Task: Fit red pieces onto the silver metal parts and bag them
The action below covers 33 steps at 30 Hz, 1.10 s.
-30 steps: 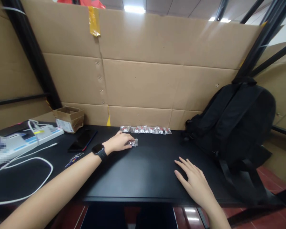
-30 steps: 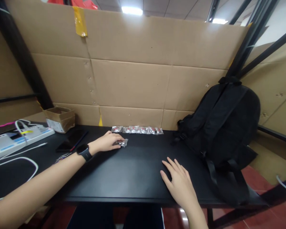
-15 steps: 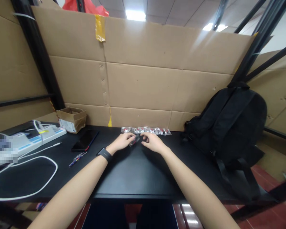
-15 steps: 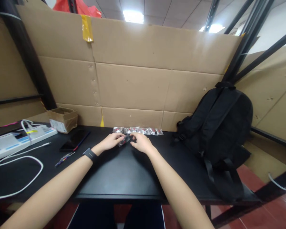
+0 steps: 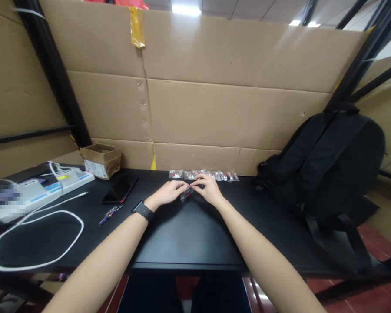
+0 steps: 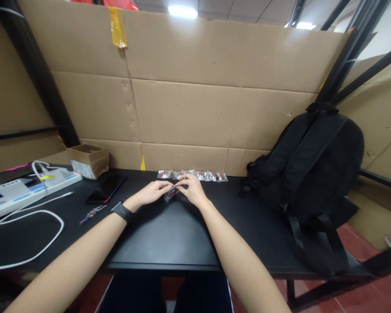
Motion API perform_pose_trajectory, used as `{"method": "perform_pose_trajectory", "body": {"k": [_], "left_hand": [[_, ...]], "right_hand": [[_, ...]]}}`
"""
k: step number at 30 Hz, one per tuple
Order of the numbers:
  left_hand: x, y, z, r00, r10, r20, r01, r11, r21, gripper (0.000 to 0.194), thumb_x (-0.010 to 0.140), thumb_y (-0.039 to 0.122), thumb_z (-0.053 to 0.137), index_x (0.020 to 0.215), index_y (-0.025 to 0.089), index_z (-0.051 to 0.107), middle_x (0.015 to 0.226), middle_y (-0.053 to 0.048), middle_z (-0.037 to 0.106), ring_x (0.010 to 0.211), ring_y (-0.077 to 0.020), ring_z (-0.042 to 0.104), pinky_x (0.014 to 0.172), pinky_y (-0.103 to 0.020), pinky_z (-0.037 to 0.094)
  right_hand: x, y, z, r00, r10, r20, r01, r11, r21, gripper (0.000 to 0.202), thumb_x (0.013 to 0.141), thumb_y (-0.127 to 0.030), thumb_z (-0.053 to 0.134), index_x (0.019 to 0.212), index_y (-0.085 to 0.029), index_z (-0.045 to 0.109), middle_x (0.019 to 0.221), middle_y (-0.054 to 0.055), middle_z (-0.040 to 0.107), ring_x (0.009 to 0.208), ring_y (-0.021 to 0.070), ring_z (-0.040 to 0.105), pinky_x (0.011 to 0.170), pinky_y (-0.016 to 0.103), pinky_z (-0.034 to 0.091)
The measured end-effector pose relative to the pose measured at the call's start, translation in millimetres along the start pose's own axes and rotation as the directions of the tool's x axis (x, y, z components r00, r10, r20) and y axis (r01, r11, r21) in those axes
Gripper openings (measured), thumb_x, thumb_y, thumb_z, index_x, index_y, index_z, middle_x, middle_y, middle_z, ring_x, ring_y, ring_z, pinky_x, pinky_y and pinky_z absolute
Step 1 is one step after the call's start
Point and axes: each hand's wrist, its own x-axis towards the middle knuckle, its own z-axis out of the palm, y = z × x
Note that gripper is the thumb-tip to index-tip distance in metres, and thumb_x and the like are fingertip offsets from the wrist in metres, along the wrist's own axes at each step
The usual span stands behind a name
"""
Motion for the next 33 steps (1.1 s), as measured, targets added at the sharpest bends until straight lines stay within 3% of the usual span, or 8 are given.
{"method": "perform_pose_trajectory", "body": {"k": [4, 9, 12, 17, 23, 27, 30, 33], "left_hand": [[-5, 5, -8.7, 0.995, 0.042, -0.091, -0.034, 0.996, 0.088, 0.031, 0.091, 0.045, 0.054, 0.105, 0.025, 0.074, 0.109, -0.002, 0.076, 0.099, -0.0213, 0.069, 0.090, -0.028, 0.049], [-8, 11, -14.1, 0.985, 0.134, -0.107, -0.119, 0.983, 0.139, 0.020, 0.084, 0.041, 0.065, 0.089, 0.024, 0.076, 0.095, -0.002, 0.077, 0.092, -0.0204, 0.070, 0.090, -0.028, 0.049], [-7, 10, -13.3, 0.984, 0.125, -0.125, -0.102, 0.980, 0.171, 0.018, 0.084, 0.037, 0.064, 0.084, 0.024, 0.077, 0.091, -0.002, 0.078, 0.088, -0.0200, 0.070, 0.087, -0.028, 0.049], [-2, -2, -12.8, 0.985, -0.014, -0.173, 0.033, 0.994, 0.106, 0.020, 0.081, 0.039, 0.065, 0.081, 0.024, 0.079, 0.091, -0.002, 0.079, 0.088, -0.0214, 0.071, 0.086, -0.030, 0.050], [2, -16, -14.4, 0.974, -0.184, -0.130, 0.155, 0.967, -0.202, 0.022, 0.072, 0.040, 0.071, 0.076, 0.020, 0.080, 0.090, -0.005, 0.079, 0.093, -0.0259, 0.072, 0.092, -0.035, 0.051], [0, -22, -18.5, 0.934, -0.336, -0.120, 0.280, 0.899, -0.336, 0.022, 0.068, 0.038, 0.072, 0.078, 0.020, 0.081, 0.091, -0.007, 0.080, 0.097, -0.0285, 0.071, 0.095, -0.038, 0.050], [-4, -27, -23.9, 0.893, -0.428, -0.140, 0.370, 0.874, -0.314, 0.023, 0.065, 0.036, 0.072, 0.076, 0.019, 0.082, 0.088, -0.008, 0.080, 0.096, -0.0289, 0.071, 0.092, -0.037, 0.049], [-6, -33, -27.4, 0.877, -0.457, -0.151, 0.414, 0.877, -0.245, 0.019, 0.064, 0.034, 0.071, 0.072, 0.019, 0.080, 0.084, -0.007, 0.079, 0.089, -0.0274, 0.071, 0.085, -0.035, 0.050]], "right_hand": [[-2, 4, 0, 1.000, 0.022, -0.019, -0.022, 1.000, -0.011, 0.013, 0.084, -0.021, 0.075, 0.090, -0.030, 0.081, 0.104, 0.004, 0.073, 0.099, 0.0227, 0.066, 0.092, 0.039, 0.050], [-3, 4, 0, 0.999, 0.030, -0.028, -0.031, 0.999, -0.030, 0.013, 0.083, -0.020, 0.076, 0.089, -0.030, 0.081, 0.105, 0.004, 0.075, 0.099, 0.0235, 0.067, 0.093, 0.040, 0.051], [-3, 4, 0, 0.998, 0.051, -0.026, -0.052, 0.998, -0.029, 0.015, 0.082, -0.019, 0.076, 0.090, -0.031, 0.081, 0.109, 0.003, 0.075, 0.102, 0.0241, 0.067, 0.096, 0.041, 0.050], [-4, 1, -2, 0.997, 0.059, -0.053, -0.055, 0.996, 0.069, 0.015, 0.083, -0.022, 0.076, 0.093, -0.032, 0.081, 0.118, 0.003, 0.073, 0.109, 0.0251, 0.066, 0.103, 0.044, 0.047], [-5, -12, -3, 0.995, 0.090, -0.040, -0.079, 0.972, 0.222, 0.014, 0.084, -0.023, 0.075, 0.095, -0.031, 0.081, 0.123, 0.004, 0.070, 0.109, 0.0243, 0.066, 0.102, 0.043, 0.049], [-5, -14, -7, 0.995, 0.103, 0.006, -0.101, 0.966, 0.237, 0.010, 0.084, -0.025, 0.075, 0.092, -0.029, 0.081, 0.125, 0.006, 0.067, 0.113, 0.0250, 0.063, 0.099, 0.042, 0.050], [-7, -8, -18, 0.989, 0.079, 0.126, -0.105, 0.971, 0.215, 0.007, 0.083, -0.027, 0.076, 0.089, -0.027, 0.081, 0.126, 0.006, 0.064, 0.110, 0.0235, 0.063, 0.098, 0.041, 0.049], [-12, -1, -31, 0.952, 0.016, 0.305, -0.069, 0.984, 0.162, 0.009, 0.080, -0.024, 0.079, 0.087, -0.027, 0.081, 0.123, 0.006, 0.064, 0.111, 0.0227, 0.062, 0.102, 0.040, 0.046]]}}
